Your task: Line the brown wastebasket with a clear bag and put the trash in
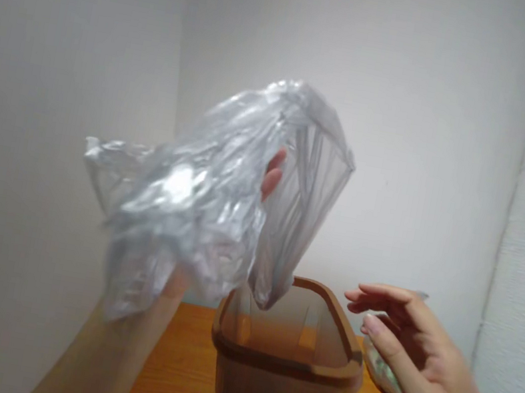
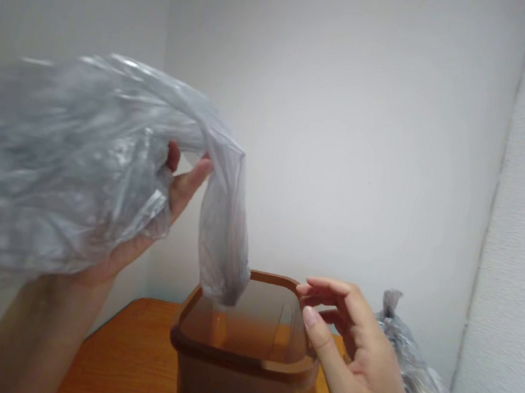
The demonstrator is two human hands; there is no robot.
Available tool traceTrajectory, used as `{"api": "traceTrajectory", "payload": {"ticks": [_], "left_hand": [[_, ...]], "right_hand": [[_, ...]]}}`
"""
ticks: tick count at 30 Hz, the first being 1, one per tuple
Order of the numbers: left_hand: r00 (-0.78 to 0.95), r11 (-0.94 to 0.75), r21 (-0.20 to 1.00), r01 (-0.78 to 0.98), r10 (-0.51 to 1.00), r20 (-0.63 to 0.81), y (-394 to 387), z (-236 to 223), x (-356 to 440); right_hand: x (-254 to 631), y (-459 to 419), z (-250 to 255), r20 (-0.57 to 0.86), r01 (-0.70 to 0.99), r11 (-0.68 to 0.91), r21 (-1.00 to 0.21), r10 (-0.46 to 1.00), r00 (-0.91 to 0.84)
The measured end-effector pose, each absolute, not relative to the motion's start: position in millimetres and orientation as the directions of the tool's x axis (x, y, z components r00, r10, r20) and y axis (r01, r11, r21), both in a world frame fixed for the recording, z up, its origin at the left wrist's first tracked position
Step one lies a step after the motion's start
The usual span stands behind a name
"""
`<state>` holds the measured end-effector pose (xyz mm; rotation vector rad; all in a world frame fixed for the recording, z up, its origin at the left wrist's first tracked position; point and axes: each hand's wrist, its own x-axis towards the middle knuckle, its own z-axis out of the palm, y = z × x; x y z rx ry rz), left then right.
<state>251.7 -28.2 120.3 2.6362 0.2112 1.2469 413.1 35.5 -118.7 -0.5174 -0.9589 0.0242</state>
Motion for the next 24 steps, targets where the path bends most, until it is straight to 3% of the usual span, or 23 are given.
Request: {"api": "traceTrajectory", "payload": {"ticks": [1, 3, 6, 9, 14, 18, 20, 22, 24], "left_hand": [[0.64, -0.937, 0.336, -0.096, 0.201, 0.742, -24.4, 115.0, 260.5], [0.667, -0.79, 0.568, -0.23, 0.297, 0.684, -10.2, 102.5, 267.1], [0.69, -0.456, 0.883, -0.113, 0.604, 0.4, 22.7, 86.7, 254.8], [0.613, -0.246, 0.969, 0.034, 0.771, 0.174, 52.1, 81.0, 231.4], [0.575, -0.256, 0.961, 0.107, 0.804, 0.15, 62.6, 87.7, 207.7], [0.545, -0.388, 0.886, 0.256, 0.814, 0.199, 55.8, 89.9, 205.4], [0.516, -0.545, 0.746, 0.382, 0.796, 0.317, 54.5, 90.1, 204.6], [0.49, -0.727, 0.437, 0.53, 0.683, 0.542, 55.7, 93.8, 203.9], [0.521, -0.777, 0.006, 0.63, 0.428, 0.739, 60.6, 103.9, 204.8]], "right_hand": [[414.6, 39.8, -122.1, 0.771, 0.185, 0.878, -0.441, 0.265, 0.578], [416.5, 49.3, -130.6, 0.77, 0.175, 0.867, -0.467, 0.301, 0.562], [417.0, 63.8, -146.1, 0.763, 0.204, 0.822, -0.531, 0.36, 0.536], [415.9, 75.4, -158.2, 0.751, 0.22, 0.784, -0.58, 0.41, 0.518], [418.0, 80.6, -147.2, 0.769, 0.239, 0.787, -0.569, 0.406, 0.495], [422.6, 75.3, -112.8, 0.811, 0.318, 0.816, -0.483, 0.279, 0.515], [425.3, 74.8, -93.1, 0.848, 0.42, 0.811, -0.408, 0.165, 0.504], [428.2, 78.4, -74.1, 0.912, 0.542, 0.792, -0.281, 0.045, 0.407], [430.6, 87.4, -57.0, 0.972, 0.64, 0.753, -0.153, -0.002, 0.235]]}}
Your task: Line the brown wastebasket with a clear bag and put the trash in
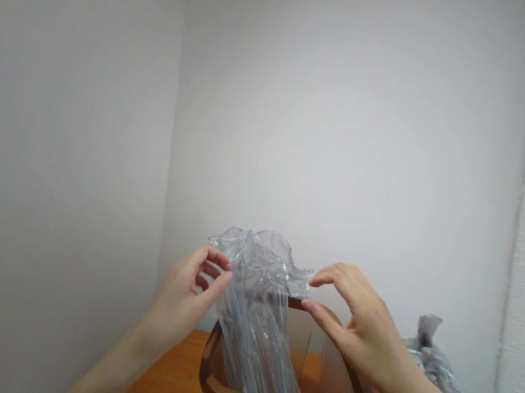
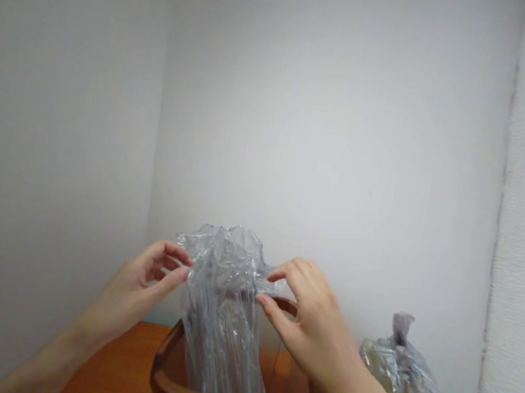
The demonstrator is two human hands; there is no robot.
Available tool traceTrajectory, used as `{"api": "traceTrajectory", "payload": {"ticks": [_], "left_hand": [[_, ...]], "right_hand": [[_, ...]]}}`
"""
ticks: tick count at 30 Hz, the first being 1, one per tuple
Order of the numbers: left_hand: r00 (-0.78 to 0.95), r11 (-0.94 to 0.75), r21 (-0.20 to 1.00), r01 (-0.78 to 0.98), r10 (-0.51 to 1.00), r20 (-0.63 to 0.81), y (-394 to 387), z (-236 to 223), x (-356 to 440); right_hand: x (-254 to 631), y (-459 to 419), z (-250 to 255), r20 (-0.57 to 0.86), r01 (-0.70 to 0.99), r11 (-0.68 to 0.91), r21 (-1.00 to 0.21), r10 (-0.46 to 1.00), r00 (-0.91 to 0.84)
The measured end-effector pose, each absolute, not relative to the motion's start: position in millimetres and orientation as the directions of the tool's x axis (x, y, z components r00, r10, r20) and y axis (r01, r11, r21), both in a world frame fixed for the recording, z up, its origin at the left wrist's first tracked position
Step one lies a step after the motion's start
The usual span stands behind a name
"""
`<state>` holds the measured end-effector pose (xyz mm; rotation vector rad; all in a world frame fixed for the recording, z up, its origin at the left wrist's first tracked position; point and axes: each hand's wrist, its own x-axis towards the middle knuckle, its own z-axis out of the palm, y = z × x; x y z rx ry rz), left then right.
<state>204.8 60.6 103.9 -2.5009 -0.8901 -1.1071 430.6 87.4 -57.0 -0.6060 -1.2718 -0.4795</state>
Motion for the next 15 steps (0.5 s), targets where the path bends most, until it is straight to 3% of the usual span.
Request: {"api": "traceTrajectory", "payload": {"ticks": [2, 4, 9, 12, 15], "left_hand": [[0.623, -0.675, -0.36, 0.644, 0.189, 0.759, 71.0, 119.9, 208.5], [0.696, -0.533, -0.536, 0.655, 0.149, 0.702, 87.1, 137.8, 214.3], [0.656, -0.398, -0.529, 0.749, 0.334, 0.677, 123.9, 163.9, 226.0], [0.708, -0.439, -0.566, 0.698, 0.304, 0.637, 120.4, 168.3, 227.8], [0.774, -0.516, -0.607, 0.605, 0.2, 0.601, 100.7, 172.1, 224.9]], "right_hand": [[431.7, 101.3, -42.6, 0.997, 0.725, 0.685, -0.071, 0.029, 0.071], [431.1, 118.6, -31.3, 0.997, 0.812, 0.583, -0.034, 0.08, -0.016], [436.1, 153.7, -13.0, 0.981, 0.947, 0.316, 0.058, 0.158, -0.113], [457.0, 152.3, -5.1, 0.985, 0.956, 0.288, 0.053, 0.143, -0.097], [489.8, 132.3, -5.5, 0.999, 0.949, 0.315, 0.01, 0.033, -0.021]]}}
